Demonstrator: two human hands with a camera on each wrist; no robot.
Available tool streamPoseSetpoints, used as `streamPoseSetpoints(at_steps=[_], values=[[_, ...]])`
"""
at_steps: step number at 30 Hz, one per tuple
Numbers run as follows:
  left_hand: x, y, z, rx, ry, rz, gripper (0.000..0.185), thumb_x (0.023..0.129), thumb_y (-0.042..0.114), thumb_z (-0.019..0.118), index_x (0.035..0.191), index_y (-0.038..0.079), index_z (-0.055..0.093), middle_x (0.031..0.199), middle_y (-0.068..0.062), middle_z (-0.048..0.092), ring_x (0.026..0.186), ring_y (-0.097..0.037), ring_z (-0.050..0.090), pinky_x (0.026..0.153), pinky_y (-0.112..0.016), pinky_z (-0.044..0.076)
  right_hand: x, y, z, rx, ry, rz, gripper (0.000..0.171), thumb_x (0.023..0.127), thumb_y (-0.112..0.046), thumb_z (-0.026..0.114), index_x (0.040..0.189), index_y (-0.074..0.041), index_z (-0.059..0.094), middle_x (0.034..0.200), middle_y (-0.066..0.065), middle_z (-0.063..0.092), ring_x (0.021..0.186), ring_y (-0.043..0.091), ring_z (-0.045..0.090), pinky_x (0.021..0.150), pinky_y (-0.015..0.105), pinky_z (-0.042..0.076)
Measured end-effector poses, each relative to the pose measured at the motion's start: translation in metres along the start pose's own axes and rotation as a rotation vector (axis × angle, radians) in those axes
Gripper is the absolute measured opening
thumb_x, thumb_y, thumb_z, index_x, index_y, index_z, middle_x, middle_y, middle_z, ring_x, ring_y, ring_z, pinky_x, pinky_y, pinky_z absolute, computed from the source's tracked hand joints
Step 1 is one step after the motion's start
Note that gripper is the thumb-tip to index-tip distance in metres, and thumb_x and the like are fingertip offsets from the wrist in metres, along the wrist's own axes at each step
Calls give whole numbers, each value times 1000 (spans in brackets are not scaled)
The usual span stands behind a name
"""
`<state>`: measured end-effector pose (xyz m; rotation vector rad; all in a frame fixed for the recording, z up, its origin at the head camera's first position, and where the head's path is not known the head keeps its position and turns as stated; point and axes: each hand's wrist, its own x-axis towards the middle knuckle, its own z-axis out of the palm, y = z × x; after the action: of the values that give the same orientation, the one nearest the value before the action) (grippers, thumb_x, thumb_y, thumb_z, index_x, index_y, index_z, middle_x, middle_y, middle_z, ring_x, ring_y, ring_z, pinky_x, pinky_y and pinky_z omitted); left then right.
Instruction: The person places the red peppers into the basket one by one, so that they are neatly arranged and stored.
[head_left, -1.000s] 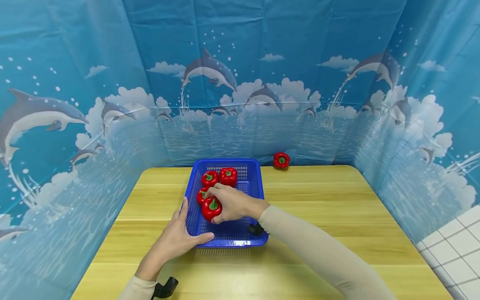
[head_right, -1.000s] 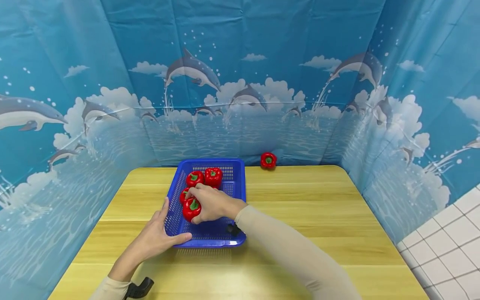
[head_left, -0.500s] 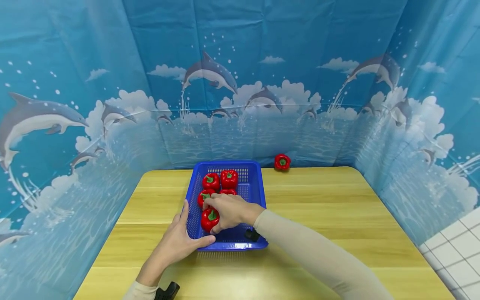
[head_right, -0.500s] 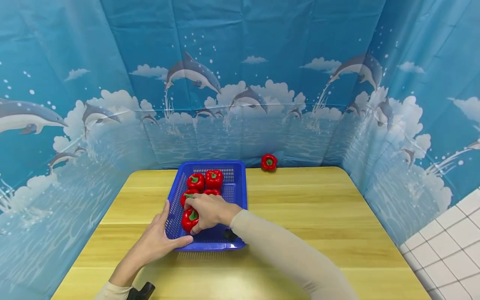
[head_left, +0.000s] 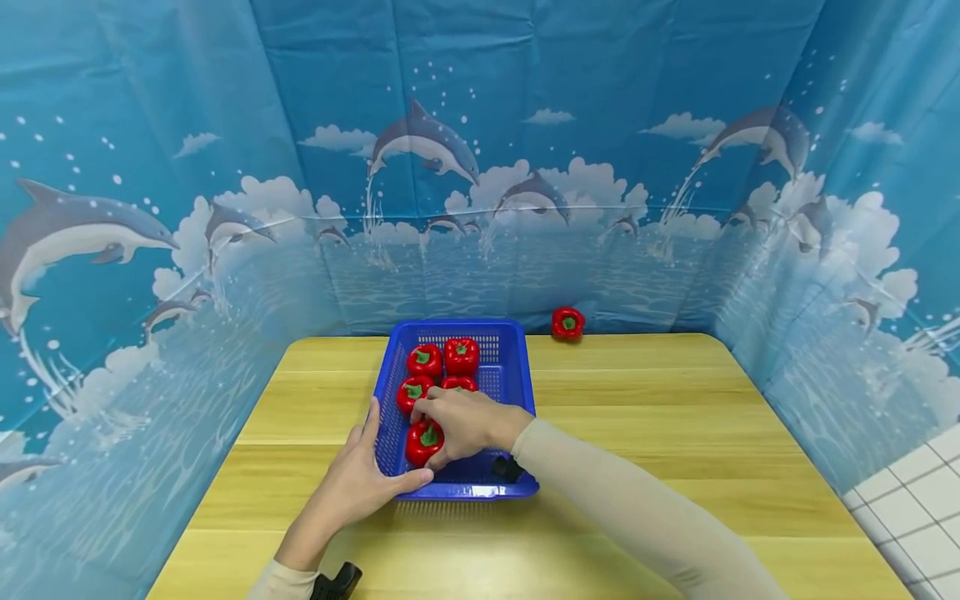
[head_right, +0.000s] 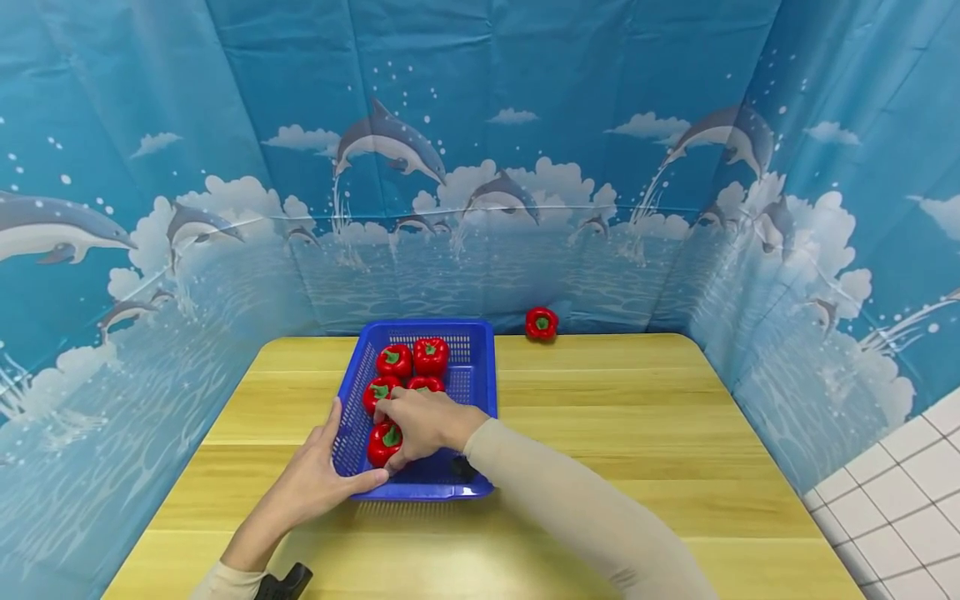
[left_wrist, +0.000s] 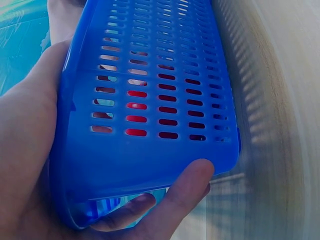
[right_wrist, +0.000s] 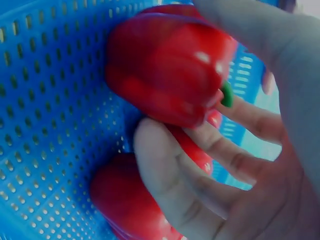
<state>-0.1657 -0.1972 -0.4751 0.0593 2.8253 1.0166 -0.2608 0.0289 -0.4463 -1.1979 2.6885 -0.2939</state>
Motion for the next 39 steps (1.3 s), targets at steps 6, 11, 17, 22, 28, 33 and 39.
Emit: streamPoseSetpoints(at_steps=[6, 11, 17, 22, 28, 33, 39], values=[[-1, 2, 0, -5, -1, -1, 155, 85, 84, 88, 189, 16, -5, 189, -35, 25, 165, -64, 45, 122, -81, 51, -7, 2, -7, 52, -43, -2, 72, 93, -45, 99, 155, -21, 73, 150, 4, 76, 133, 19, 69, 116, 42, 66], [-2, 2, 0, 2, 5, -2, 156, 84, 84, 88, 188, 13, -4, 189, -34, 25, 166, -63, 45, 124, -81, 50, -6, -2, -7, 116, -30, 7, 66, 96, -38, 98, 153, -17, 74, 143, 5, 78, 126, 16, 68, 109, 35, 66], [-3, 1, 1, 3, 4, -4, 155, 85, 82, 89, 188, 14, -4, 189, -35, 25, 166, -63, 45, 124, -81, 49, -1, -8, -8, 137, 9, 35, 61, 95, -39, 99, 146, -15, 76, 136, 5, 78, 117, 11, 67, 102, 26, 65], [-3, 1, 1, 0, 0, -6, 154, 86, 80, 90, 188, 15, -6, 190, -35, 23, 166, -65, 43, 125, -82, 48, 3, -9, -7, 135, 38, 29, 52, 94, -39, 100, 134, -14, 78, 124, 3, 78, 102, 9, 62, 87, 20, 60], [-3, 2, 1, -2, 1, -4, 154, 87, 80, 90, 188, 16, -6, 190, -36, 21, 165, -66, 44, 124, -82, 48, 6, -7, -3, 142, 55, 39, 48, 93, -43, 101, 121, -15, 75, 108, -1, 72, 93, 8, 57, 76, 18, 54], [-4, 3, 2, -5, -3, -1, 152, 87, 80, 89, 188, 16, -5, 190, -36, 21, 165, -66, 44, 124, -83, 47, 3, -3, -2, 133, 47, 29, 54, 92, -49, 100, 126, -17, 74, 114, -1, 71, 96, 9, 59, 81, 18, 56], [-5, 3, 2, 5, 2, -6, 152, 87, 80, 89, 189, 17, -6, 190, -37, 22, 164, -67, 45, 122, -84, 49, -7, 5, -14, 171, 54, -3, 63, 97, -46, 97, 145, -14, 72, 123, 3, 79, 109, 13, 69, 100, 24, 65]])
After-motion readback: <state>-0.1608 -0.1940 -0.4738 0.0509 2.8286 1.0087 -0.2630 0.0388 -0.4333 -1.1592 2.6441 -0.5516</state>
